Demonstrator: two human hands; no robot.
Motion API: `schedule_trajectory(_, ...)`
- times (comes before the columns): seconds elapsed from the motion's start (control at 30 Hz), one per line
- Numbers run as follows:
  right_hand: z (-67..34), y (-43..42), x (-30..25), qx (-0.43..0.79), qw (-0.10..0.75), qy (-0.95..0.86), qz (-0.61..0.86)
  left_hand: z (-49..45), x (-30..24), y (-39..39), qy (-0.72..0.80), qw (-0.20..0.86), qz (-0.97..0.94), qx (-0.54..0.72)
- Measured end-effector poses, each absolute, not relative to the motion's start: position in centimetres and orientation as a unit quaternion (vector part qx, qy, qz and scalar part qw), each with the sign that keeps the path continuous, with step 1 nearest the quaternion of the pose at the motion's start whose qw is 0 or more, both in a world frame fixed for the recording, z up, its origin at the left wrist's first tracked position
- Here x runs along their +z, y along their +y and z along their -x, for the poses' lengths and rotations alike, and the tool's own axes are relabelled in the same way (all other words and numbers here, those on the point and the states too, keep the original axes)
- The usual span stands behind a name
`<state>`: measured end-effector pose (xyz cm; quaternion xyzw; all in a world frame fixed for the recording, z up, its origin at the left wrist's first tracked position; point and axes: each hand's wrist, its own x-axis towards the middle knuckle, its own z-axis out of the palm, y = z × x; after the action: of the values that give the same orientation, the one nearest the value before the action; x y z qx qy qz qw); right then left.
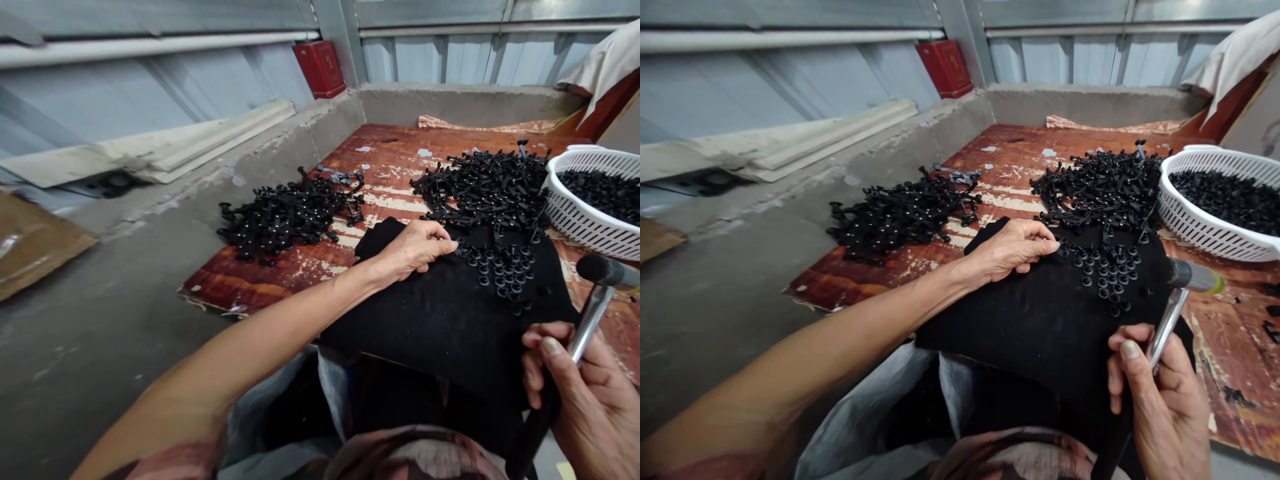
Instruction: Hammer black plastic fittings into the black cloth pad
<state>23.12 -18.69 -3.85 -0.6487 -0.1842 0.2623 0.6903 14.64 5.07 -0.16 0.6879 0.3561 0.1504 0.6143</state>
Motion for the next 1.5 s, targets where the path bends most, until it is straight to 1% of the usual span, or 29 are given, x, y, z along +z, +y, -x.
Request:
schedule_trajectory(0.33,-23.1,-18.9,-3.7,0.264,0.689,-0.169,0.654,-14.2,-0.3,5.6,0.348,0.573,-0.733,0.115)
schedule_trajectory(0.83,-23.0,-19.0,-3.6,0.27,0.687,-0.18,0.65,-14.4,-0.2,5.8,0.36,0.55,-0.745,0.111)
schedule_trajectory(1.13,-23.2,-19.1,-3.9,0.271,0.681,-0.196,0.651,-14.4,-0.7,6.4,0.363,0.543,-0.752,0.092)
schedule_trajectory(1.37,-23.3,-18.9,-3.3,0.279,0.691,-0.253,0.617,-14.2,-0.7,6.7,0.352,0.561,-0.743,0.097)
schedule_trajectory(1.5,-22.9,-18.9,-2.9,0.286,0.693,-0.232,0.619,-14.3,-0.5,6.4,0.365,0.56,-0.736,0.102)
